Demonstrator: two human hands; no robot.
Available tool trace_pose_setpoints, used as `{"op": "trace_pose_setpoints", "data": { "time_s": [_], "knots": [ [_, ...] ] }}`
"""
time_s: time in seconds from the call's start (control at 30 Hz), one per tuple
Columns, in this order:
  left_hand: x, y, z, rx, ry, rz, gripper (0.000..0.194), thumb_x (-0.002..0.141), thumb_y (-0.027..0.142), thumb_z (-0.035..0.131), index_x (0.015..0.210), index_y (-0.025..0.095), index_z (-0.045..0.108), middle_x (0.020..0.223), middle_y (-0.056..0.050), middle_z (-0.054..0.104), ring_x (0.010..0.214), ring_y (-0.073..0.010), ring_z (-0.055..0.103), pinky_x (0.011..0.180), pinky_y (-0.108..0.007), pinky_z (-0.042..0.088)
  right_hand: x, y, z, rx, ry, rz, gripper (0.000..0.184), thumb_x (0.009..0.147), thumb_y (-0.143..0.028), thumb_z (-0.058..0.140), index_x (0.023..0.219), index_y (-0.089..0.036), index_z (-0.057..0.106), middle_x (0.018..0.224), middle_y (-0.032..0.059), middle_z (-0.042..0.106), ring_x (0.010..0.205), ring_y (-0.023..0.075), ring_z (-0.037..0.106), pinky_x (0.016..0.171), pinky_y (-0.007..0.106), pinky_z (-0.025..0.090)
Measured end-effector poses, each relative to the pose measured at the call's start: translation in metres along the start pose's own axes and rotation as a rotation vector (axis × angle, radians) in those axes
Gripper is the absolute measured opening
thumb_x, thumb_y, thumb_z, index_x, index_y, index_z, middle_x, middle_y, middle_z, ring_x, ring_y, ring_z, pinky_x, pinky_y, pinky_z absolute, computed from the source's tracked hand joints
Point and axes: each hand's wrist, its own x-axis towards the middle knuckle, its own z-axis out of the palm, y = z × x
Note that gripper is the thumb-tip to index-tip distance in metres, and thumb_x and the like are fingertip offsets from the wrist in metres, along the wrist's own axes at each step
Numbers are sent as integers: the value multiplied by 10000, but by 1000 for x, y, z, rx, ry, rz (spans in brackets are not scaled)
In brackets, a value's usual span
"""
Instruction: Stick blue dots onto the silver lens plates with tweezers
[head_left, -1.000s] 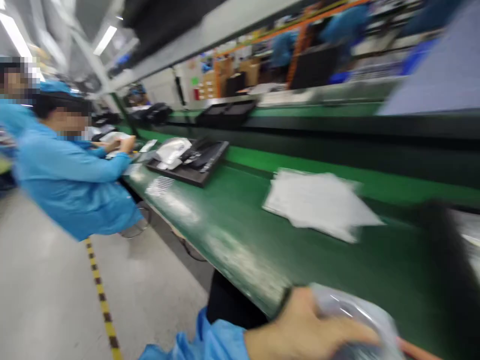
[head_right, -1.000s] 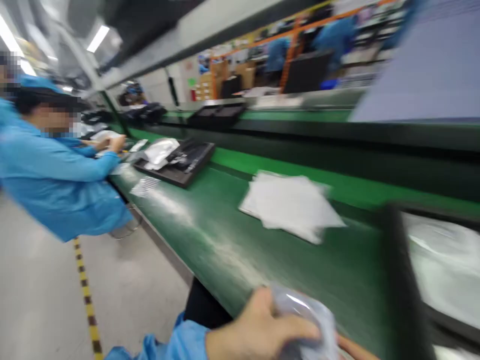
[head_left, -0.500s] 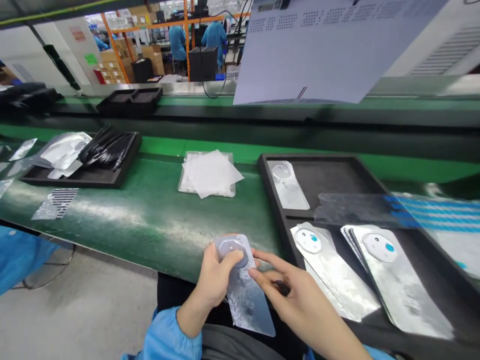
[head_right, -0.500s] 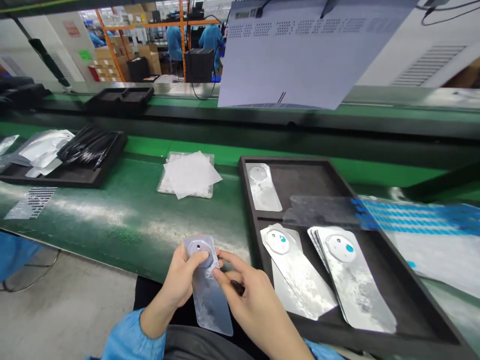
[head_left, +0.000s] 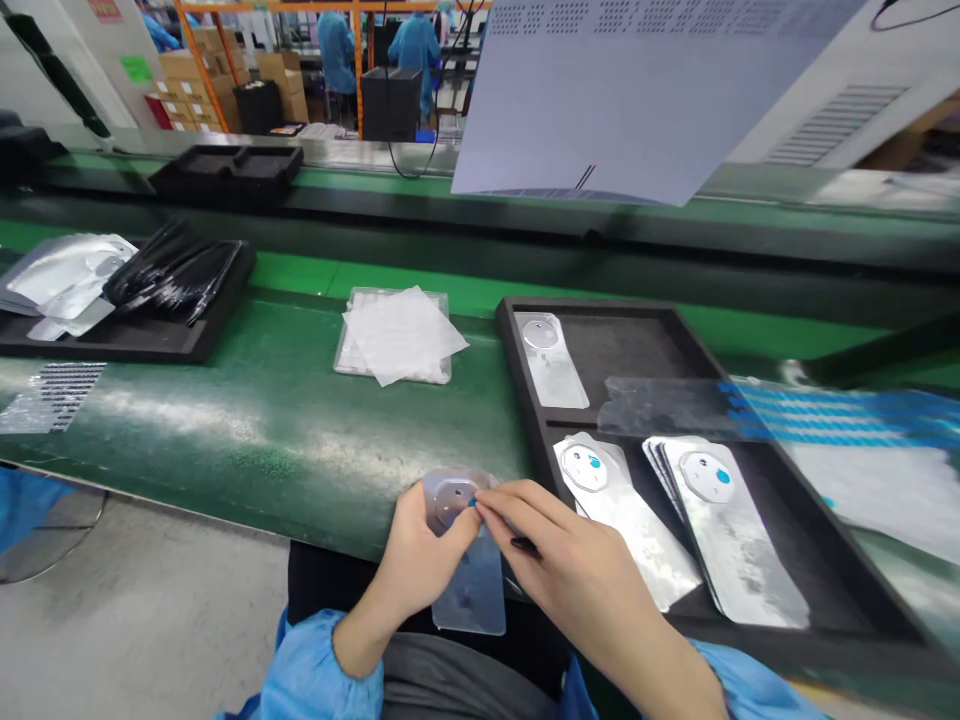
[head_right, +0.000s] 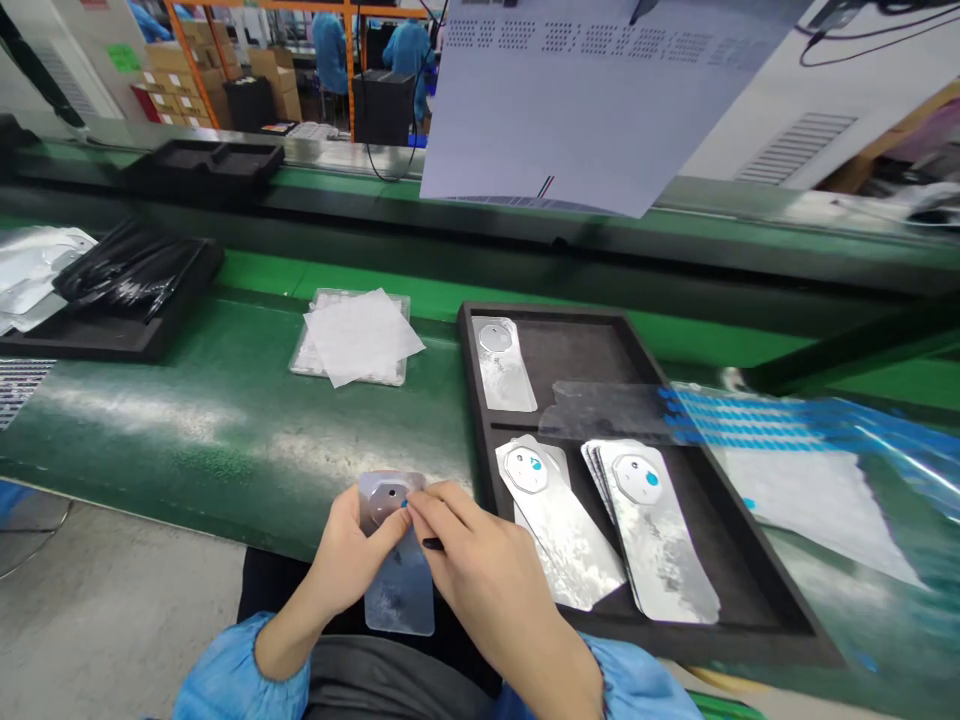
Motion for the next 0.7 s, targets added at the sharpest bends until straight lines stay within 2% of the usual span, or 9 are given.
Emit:
{"op": "trace_pose_setpoints", "data": {
  "time_s": [0.27,0.43,0.7],
  "knots": [
    [1,-7,-2,118,-86,73,241,832,197,699,1065,146,738,1066,-98,816,976,-239,752,894,-342,578,3,2,-1,-178,-58,-120,346,1105,-157,338,1008,-169,670,872,15,757,505,125,663,423,290,436],
    [1,-6,-2,134,-89,88,261,823,159,681,1079,153,734,1086,-96,815,1015,-250,757,928,-359,575,8,2,-3,-212,-81,-149,341,1072,-109,334,928,-183,633,793,12,707,481,124,621,416,294,382],
    [2,-7,-4,117,-110,76,294,830,182,686,1115,140,740,1144,-124,808,1077,-282,757,972,-394,568,5,7,-1,-241,-144,-198,281,998,-31,379,1010,-172,622,850,28,715,491,122,612,431,286,382]
  ]
}}
